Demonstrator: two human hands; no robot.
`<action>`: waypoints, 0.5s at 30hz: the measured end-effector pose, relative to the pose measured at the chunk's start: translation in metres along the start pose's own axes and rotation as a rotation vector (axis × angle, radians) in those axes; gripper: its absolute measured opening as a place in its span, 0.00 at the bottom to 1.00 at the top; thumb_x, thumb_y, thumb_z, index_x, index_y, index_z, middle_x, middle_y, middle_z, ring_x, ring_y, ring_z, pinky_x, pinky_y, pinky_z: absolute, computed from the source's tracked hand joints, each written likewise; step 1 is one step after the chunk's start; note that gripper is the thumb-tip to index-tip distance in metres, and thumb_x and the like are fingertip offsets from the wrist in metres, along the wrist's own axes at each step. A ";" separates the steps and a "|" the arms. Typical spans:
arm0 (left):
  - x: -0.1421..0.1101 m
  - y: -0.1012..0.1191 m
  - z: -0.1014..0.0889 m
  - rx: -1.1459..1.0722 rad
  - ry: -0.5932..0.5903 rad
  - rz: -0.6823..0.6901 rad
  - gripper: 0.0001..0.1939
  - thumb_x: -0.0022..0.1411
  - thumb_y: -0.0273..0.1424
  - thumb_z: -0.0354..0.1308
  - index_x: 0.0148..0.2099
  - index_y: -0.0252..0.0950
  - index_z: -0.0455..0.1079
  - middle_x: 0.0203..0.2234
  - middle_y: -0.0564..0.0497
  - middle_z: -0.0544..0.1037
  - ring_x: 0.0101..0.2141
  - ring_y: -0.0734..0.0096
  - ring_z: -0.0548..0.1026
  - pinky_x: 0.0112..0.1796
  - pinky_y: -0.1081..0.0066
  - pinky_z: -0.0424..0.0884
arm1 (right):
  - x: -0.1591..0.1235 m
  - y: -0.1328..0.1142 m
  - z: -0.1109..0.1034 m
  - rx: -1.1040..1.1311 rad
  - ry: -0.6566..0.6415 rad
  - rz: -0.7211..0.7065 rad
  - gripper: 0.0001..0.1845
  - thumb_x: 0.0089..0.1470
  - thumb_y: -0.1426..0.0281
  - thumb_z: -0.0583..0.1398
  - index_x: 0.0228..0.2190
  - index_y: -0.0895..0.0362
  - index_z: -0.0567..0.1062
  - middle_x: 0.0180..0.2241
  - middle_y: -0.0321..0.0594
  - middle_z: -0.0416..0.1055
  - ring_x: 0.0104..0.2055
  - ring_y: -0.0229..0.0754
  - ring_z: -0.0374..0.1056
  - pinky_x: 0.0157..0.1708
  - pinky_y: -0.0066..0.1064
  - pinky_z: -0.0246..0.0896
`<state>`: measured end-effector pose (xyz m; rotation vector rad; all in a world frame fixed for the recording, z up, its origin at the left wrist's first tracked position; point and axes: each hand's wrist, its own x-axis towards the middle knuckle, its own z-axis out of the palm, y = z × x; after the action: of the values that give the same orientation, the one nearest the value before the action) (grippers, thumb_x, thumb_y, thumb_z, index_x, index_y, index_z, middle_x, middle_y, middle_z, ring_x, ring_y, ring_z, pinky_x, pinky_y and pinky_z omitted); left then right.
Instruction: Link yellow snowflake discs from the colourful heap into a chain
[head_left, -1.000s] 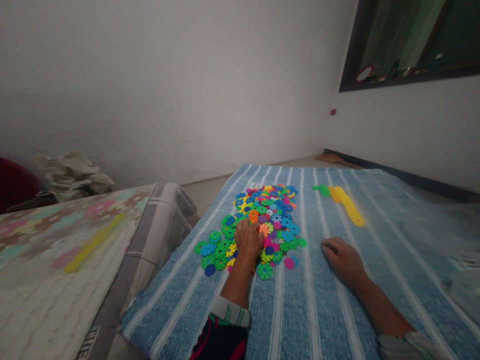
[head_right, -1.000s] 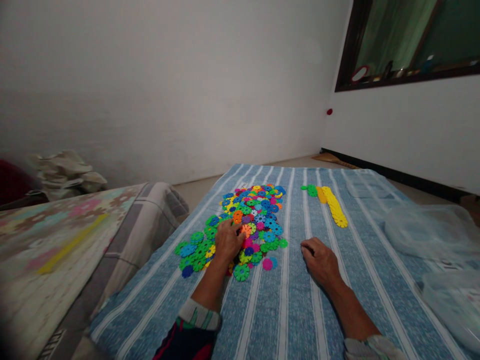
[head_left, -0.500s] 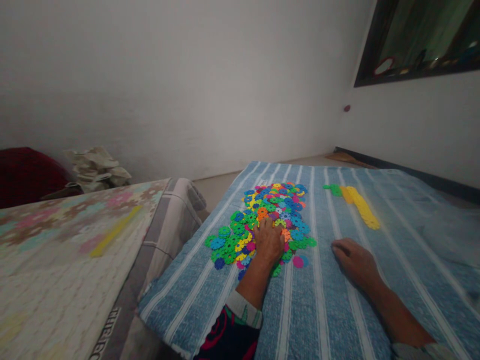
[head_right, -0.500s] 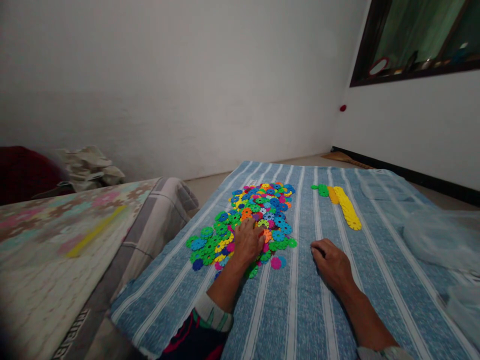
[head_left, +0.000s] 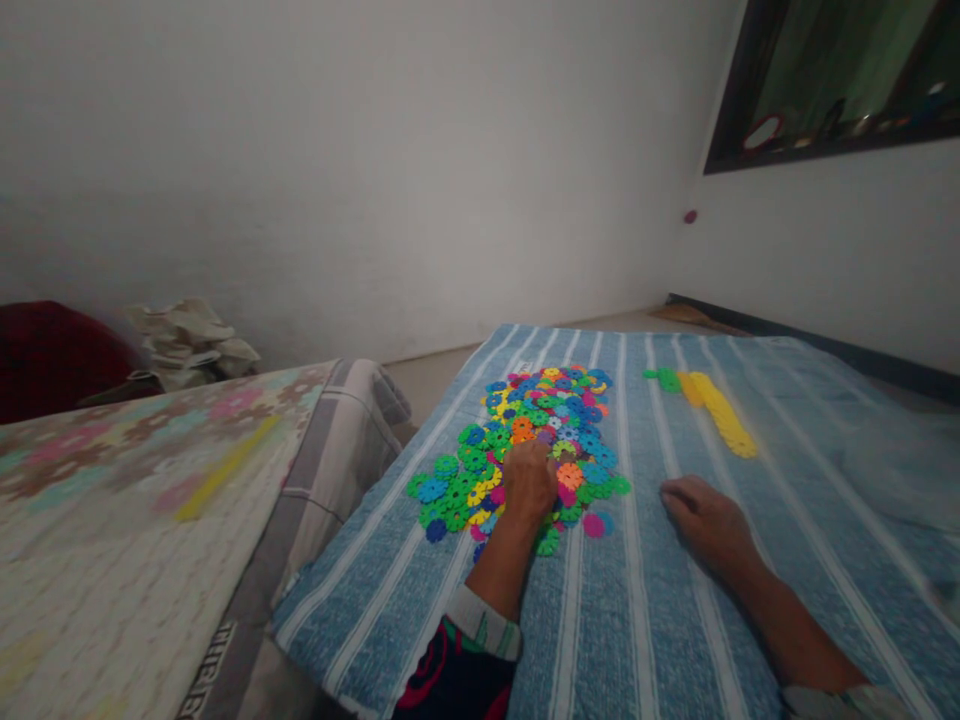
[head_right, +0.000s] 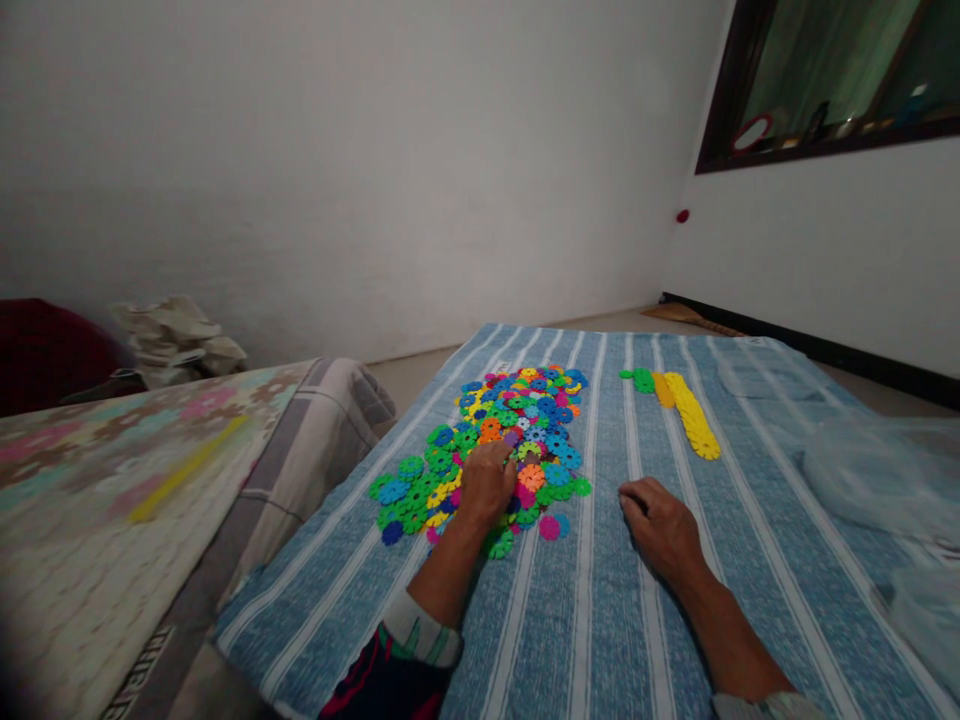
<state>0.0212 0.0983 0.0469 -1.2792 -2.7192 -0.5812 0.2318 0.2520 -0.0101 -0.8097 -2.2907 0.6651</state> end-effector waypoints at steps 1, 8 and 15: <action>0.003 -0.005 -0.001 0.017 0.019 -0.055 0.14 0.64 0.28 0.49 0.46 0.38 0.75 0.44 0.45 0.78 0.48 0.61 0.73 0.51 0.63 0.65 | 0.000 0.000 0.000 0.006 0.002 -0.001 0.18 0.53 0.59 0.51 0.30 0.53 0.78 0.33 0.40 0.76 0.36 0.45 0.73 0.38 0.36 0.65; 0.013 -0.031 -0.007 0.110 0.031 -0.221 0.14 0.64 0.25 0.48 0.43 0.37 0.75 0.43 0.45 0.79 0.47 0.64 0.75 0.47 0.69 0.67 | 0.000 -0.002 0.000 0.016 0.002 -0.014 0.17 0.54 0.59 0.51 0.30 0.54 0.77 0.33 0.40 0.75 0.37 0.44 0.72 0.39 0.35 0.65; 0.015 -0.041 -0.012 0.090 0.059 -0.298 0.18 0.62 0.24 0.50 0.51 0.37 0.74 0.47 0.45 0.79 0.49 0.63 0.75 0.49 0.69 0.67 | -0.001 -0.001 0.000 0.020 0.007 -0.009 0.17 0.54 0.60 0.51 0.31 0.53 0.78 0.33 0.40 0.75 0.36 0.44 0.72 0.38 0.34 0.64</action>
<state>-0.0209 0.0808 0.0490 -0.8286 -2.8696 -0.5034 0.2317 0.2509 -0.0099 -0.7914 -2.2771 0.6791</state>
